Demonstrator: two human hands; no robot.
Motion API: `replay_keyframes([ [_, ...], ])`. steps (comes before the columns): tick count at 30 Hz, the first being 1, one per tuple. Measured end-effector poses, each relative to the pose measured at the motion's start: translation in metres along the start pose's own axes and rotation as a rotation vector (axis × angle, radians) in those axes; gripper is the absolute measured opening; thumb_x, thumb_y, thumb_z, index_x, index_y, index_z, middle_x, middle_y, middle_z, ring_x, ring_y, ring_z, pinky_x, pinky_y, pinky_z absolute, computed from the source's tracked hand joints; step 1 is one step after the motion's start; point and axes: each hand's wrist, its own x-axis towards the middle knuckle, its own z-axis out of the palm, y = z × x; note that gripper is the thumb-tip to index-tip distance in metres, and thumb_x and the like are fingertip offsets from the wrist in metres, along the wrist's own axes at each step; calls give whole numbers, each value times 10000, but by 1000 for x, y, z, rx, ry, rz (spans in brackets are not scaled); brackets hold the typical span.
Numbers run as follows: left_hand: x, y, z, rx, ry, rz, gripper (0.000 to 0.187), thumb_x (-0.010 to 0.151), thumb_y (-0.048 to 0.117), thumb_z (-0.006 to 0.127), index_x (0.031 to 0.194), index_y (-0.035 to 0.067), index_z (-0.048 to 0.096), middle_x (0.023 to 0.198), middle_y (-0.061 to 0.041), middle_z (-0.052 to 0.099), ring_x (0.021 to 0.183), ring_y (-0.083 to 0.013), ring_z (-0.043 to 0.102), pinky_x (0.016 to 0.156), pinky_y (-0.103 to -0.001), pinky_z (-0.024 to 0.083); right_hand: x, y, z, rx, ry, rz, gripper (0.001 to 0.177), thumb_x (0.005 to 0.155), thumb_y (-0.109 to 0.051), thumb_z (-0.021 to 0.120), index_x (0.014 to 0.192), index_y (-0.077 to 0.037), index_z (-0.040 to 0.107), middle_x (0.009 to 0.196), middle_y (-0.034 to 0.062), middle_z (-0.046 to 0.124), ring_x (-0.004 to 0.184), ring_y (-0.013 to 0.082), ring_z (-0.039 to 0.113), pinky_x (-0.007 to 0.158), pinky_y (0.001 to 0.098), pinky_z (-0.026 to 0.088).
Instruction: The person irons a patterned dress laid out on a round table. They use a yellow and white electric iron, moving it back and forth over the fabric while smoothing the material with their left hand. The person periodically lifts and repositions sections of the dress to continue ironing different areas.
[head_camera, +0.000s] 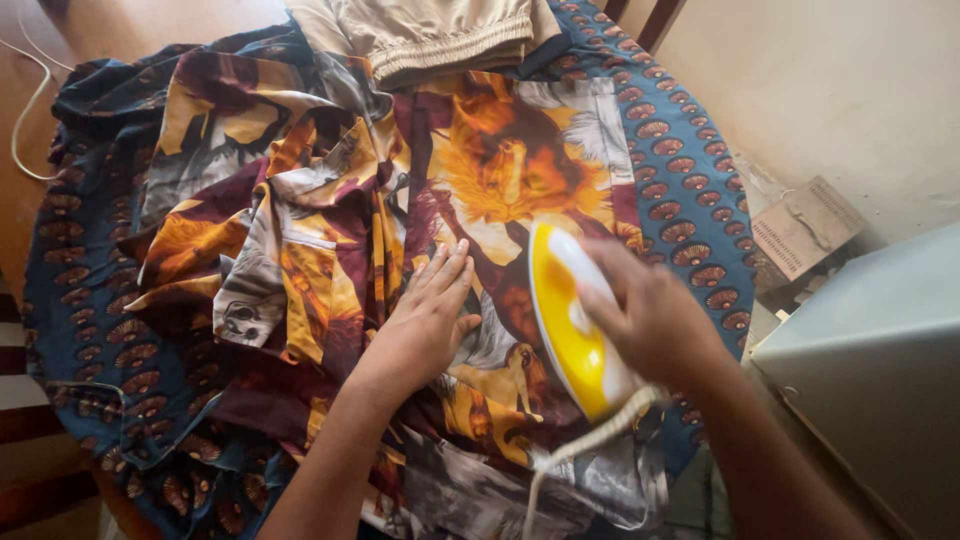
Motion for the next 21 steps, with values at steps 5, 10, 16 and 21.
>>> replay_keyframes([
  [5,1,-2,3,12,23,22,674,918,209,684,1482,-52,424,1599,-228,363,1497,-390,302,1209,-475,249,-42,3,-2,-145,-37,112,584,934,-396,567,1484,-224,470,876,185,773,722,380,764,784,497,586],
  [10,1,-2,4,31,19,21,655,909,189,687,1468,-50,444,1589,-223,376,1494,-394,309,1213,-475,254,-16,16,1,-145,104,33,479,962,-337,556,1397,-141,517,895,220,766,817,409,742,824,515,553],
  [16,1,-2,2,11,13,21,666,906,206,694,1464,-55,441,1600,-224,360,1488,-401,303,1207,-473,250,51,18,4,62,253,-52,354,955,-278,583,1248,-80,586,1009,199,750,912,370,740,817,473,562],
  [21,1,-3,1,3,7,10,672,905,211,692,1466,-57,438,1607,-221,350,1497,-396,291,1213,-472,237,69,17,7,272,232,-136,375,962,-286,584,1254,-53,549,1024,188,745,904,274,763,771,425,592],
])
